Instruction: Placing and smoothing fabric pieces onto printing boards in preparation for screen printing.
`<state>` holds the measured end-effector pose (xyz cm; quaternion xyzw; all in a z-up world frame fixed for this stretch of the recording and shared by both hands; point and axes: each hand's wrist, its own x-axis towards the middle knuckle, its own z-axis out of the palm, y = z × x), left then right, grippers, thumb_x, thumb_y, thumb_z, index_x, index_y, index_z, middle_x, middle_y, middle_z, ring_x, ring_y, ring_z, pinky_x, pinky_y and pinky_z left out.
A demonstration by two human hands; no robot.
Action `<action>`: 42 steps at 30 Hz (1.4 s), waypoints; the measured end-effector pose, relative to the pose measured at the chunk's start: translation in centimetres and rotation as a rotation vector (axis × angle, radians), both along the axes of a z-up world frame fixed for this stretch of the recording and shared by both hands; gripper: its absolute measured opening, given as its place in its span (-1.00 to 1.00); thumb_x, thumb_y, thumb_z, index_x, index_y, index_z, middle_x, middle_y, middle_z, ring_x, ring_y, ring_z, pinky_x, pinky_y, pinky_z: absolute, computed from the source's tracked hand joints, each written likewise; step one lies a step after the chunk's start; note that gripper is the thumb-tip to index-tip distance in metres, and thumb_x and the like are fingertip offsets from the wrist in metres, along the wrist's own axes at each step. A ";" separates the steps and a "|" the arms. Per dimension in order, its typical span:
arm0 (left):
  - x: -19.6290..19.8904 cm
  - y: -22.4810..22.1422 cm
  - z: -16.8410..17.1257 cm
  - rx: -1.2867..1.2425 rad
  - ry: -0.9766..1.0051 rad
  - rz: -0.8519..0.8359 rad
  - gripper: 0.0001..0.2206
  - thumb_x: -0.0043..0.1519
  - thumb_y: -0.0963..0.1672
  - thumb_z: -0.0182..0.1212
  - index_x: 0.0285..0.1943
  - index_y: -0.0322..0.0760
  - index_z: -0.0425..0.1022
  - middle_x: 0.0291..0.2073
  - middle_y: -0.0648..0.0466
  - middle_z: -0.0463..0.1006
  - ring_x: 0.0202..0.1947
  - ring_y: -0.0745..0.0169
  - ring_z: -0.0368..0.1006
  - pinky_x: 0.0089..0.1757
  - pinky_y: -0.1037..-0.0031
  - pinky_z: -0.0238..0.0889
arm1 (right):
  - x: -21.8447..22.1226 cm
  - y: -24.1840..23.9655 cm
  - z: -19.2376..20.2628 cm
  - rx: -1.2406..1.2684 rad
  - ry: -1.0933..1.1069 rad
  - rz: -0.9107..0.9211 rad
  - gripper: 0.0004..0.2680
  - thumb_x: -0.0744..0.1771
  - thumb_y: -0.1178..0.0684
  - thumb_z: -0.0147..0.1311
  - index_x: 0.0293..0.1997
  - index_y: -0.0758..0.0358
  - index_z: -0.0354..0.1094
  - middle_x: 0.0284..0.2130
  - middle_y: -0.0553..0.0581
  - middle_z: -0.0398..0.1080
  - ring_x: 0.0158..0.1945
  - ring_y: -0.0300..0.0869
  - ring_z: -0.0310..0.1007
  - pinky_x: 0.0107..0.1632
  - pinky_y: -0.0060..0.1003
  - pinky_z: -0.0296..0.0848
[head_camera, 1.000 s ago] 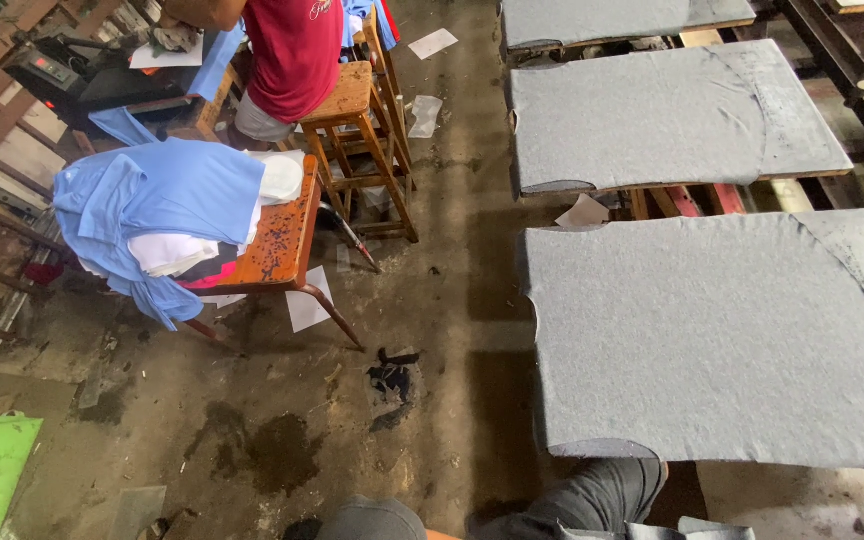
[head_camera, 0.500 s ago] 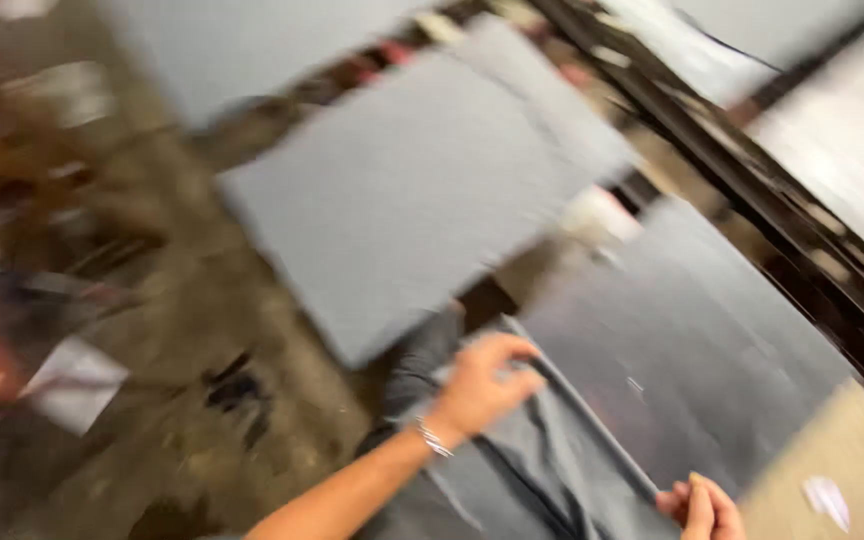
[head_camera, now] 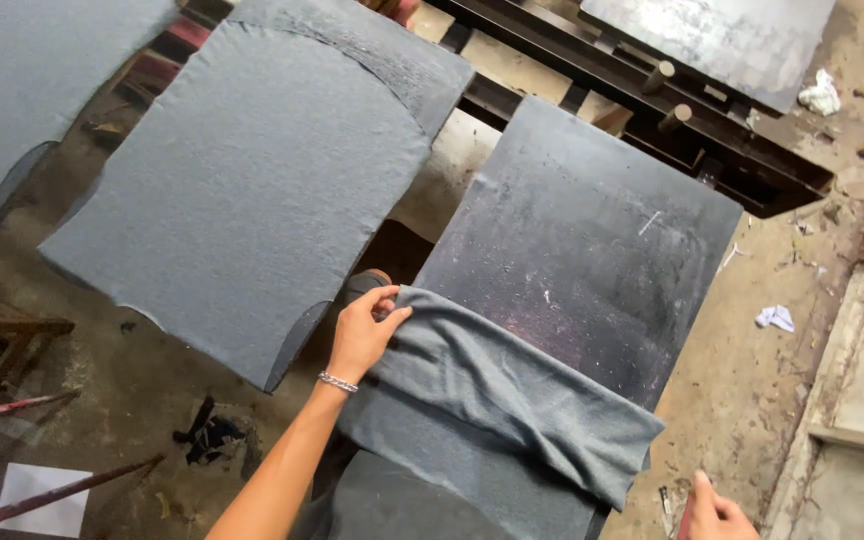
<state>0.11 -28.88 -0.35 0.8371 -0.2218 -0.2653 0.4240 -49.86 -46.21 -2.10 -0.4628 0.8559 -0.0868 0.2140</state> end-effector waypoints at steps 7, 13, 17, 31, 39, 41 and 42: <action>-0.6 0.2 3.4 0.013 0.122 -0.006 -0.78 0.13 -0.02 0.40 -0.19 -0.19 0.67 -0.28 0.23 0.67 -0.24 0.44 0.52 -0.12 0.59 0.35 | 4.3 1.0 1.4 -0.173 -0.345 0.170 -0.81 0.40 0.15 0.09 0.10 0.35 0.51 -0.15 0.14 0.56 0.05 -0.23 0.49 0.14 -0.29 0.38; -1.3 1.0 6.0 -0.093 0.189 0.059 -0.91 0.12 -0.14 0.40 -0.26 -0.20 0.63 -0.34 0.22 0.65 -0.30 0.46 0.49 -0.13 0.59 0.36 | 5.5 0.8 5.6 -0.223 -0.432 0.069 -0.79 0.34 0.21 0.21 0.09 0.28 0.51 -0.12 0.14 0.54 -0.14 -0.25 0.51 0.01 -0.42 0.47; -1.2 2.1 7.3 -0.129 0.257 0.044 -0.95 0.14 -0.20 0.34 -0.33 -0.22 0.55 -0.35 0.18 0.65 -0.29 0.44 0.50 -0.14 0.60 0.34 | 5.4 0.8 6.7 -0.283 -0.597 0.058 -0.83 0.35 0.34 0.16 0.05 0.47 0.46 -0.16 0.28 0.53 -0.07 -0.19 0.55 0.10 -0.38 0.57; 0.0 8.1 10.4 0.653 0.011 -0.562 -0.48 0.11 0.10 0.31 0.30 0.25 0.42 0.02 0.42 0.65 0.00 0.49 0.57 -0.01 0.50 0.36 | 8.5 2.9 10.4 -0.362 -0.950 0.089 -0.81 0.36 0.28 0.14 0.09 0.45 0.37 -0.14 0.30 0.50 -0.21 -0.09 0.56 0.04 -0.36 0.62; -10.1 -1.4 15.9 -0.450 0.304 -0.610 -0.41 0.08 -0.08 0.45 0.33 -0.18 0.39 0.11 0.02 0.57 -0.09 0.32 0.59 0.05 0.53 0.47 | 18.4 6.4 13.3 0.058 -1.382 0.256 -0.63 0.30 0.31 0.04 0.28 0.39 0.29 -0.13 0.53 0.54 -0.41 0.10 0.56 -0.24 -0.20 0.52; -10.9 -2.0 17.0 -0.491 0.480 -0.618 -0.50 0.12 -0.11 0.40 0.29 -0.16 0.45 0.06 -0.01 0.59 -0.10 0.27 0.62 0.02 0.56 0.52 | 20.0 6.5 13.4 0.107 -1.531 0.134 -0.66 0.30 0.28 0.05 0.24 0.35 0.33 -0.10 0.50 0.53 -0.60 -0.26 0.23 -0.34 -0.37 0.34; -10.7 -1.7 16.7 -0.493 0.472 -0.609 -0.50 0.12 -0.11 0.40 0.29 -0.16 0.45 0.06 -0.01 0.59 -0.10 0.27 0.62 0.02 0.56 0.52 | 20.3 6.3 14.0 0.114 -1.535 0.144 -0.66 0.30 0.28 0.05 0.24 0.35 0.33 -0.10 0.50 0.53 -0.60 -0.26 0.23 -0.34 -0.37 0.34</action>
